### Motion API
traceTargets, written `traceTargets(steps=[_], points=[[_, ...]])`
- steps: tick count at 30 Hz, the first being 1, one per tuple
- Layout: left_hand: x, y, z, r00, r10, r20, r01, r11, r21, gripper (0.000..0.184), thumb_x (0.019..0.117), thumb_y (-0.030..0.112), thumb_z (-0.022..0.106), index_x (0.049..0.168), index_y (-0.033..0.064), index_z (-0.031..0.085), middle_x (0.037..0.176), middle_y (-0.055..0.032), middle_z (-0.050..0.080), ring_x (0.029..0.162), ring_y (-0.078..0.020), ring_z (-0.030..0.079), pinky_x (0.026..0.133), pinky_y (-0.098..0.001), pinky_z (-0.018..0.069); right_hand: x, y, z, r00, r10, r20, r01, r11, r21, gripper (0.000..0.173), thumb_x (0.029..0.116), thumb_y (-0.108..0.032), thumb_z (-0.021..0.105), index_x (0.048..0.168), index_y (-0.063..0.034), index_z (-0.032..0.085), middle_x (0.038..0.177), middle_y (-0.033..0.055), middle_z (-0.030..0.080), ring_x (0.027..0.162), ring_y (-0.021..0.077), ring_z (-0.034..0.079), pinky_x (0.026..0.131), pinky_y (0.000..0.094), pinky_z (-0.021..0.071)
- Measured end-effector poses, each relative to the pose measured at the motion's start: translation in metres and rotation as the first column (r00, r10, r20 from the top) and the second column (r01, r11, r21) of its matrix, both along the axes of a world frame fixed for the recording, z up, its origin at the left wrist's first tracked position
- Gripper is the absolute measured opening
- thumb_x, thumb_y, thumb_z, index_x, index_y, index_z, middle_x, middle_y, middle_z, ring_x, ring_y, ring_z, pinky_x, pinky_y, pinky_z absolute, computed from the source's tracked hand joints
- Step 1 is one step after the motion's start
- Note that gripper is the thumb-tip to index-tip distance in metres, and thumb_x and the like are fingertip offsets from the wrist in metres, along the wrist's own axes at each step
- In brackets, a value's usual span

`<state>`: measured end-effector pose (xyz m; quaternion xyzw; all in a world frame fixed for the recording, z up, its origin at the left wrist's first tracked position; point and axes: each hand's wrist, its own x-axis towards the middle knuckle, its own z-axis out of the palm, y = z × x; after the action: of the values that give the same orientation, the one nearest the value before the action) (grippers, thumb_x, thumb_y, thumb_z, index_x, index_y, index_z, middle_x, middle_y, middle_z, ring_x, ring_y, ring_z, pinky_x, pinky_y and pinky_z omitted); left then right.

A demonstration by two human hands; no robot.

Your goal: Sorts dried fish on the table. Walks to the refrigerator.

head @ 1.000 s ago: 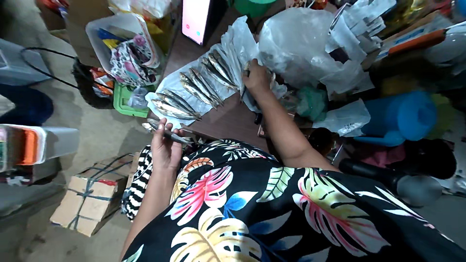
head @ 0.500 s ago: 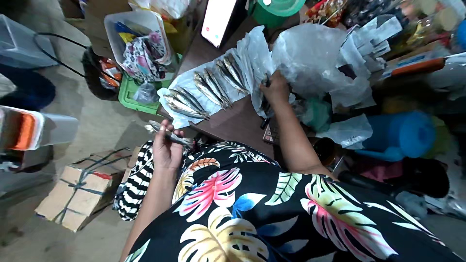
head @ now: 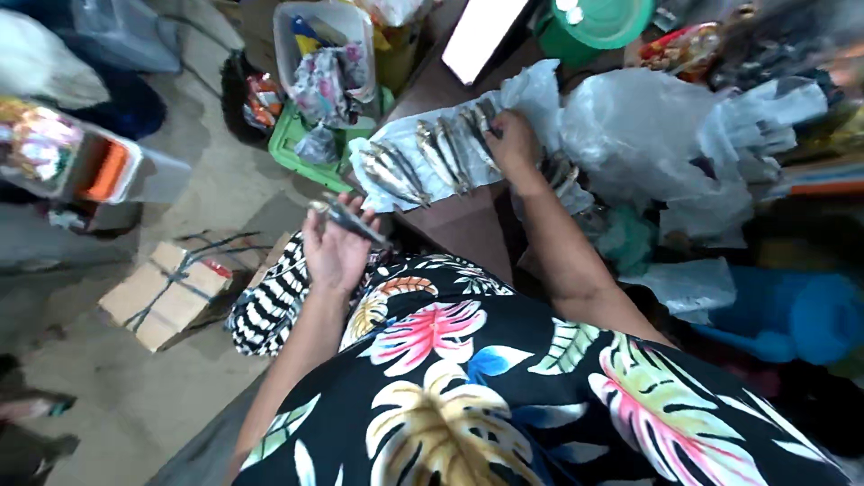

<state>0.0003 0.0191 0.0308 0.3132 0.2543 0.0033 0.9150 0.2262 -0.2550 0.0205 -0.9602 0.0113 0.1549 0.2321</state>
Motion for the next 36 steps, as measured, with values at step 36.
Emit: traceTargets(steps=[36], points=[[0.037,-0.013,0.009,0.950,-0.100,0.295,0.199,0.924,-0.327,0.101,0.0842,0.084,-0.007,0.163,0.0262,0.019,0.161,-0.0130,0.034,0.143,-0.0333,0.041,0.110,-0.0547,0.0406,-0.120,0.092,0.046,0.851,0.292,0.436,-0.497,0.715,0.491,0.029,0.0962,-0.015,0.067,0.119,0.0017,0.070,0.114,0.0203,0.063,0.082,0.0172,0.064,0.068,0.0268,0.0556]])
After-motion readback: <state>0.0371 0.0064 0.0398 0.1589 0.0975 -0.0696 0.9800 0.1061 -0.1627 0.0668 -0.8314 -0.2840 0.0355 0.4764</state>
